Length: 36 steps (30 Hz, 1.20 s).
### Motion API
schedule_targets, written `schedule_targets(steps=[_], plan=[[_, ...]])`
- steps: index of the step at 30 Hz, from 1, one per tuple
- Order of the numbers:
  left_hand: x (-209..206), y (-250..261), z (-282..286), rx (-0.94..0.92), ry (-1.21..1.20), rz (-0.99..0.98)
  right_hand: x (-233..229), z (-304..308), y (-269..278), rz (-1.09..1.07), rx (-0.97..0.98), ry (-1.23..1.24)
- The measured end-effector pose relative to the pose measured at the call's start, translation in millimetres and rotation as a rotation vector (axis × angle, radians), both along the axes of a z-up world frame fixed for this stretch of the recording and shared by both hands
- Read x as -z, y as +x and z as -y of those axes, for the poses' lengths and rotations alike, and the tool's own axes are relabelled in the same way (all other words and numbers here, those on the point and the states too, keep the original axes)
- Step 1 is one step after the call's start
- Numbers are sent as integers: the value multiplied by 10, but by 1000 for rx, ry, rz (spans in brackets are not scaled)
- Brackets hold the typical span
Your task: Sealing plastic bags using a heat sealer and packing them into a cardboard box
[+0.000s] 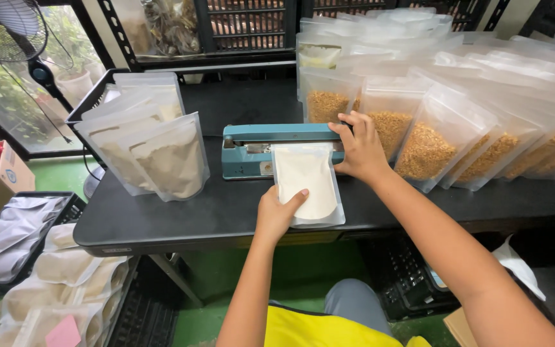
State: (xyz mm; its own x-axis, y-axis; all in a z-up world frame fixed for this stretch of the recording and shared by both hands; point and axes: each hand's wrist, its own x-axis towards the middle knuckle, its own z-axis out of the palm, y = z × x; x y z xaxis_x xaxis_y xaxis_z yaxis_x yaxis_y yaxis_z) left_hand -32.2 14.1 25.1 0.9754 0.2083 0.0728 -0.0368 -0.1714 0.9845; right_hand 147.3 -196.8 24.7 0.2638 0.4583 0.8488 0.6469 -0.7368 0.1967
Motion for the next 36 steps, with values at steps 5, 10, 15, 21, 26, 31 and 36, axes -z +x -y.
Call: schedule_targets(steps=[5,10,15,21,26,31,36], plan=[[46,32,2,-2,6,16,70,16,67,13,20,0],[49,25,9,-5,1,16,63,20,60,27,22,-15],[-28,-41,21,11,18,8,58,11,26,22,54,-6],[18,-4,0,10,17,10,51,22,23,-4,26,-12],[19,0,-1,18,21,16,67,26,37,23,22,-8],[11,-1,-5,9,10,36,11,18,-3,48,28,-19],[88,43,-37,35,-32,39,-120,-2,-98,54,84,-114]])
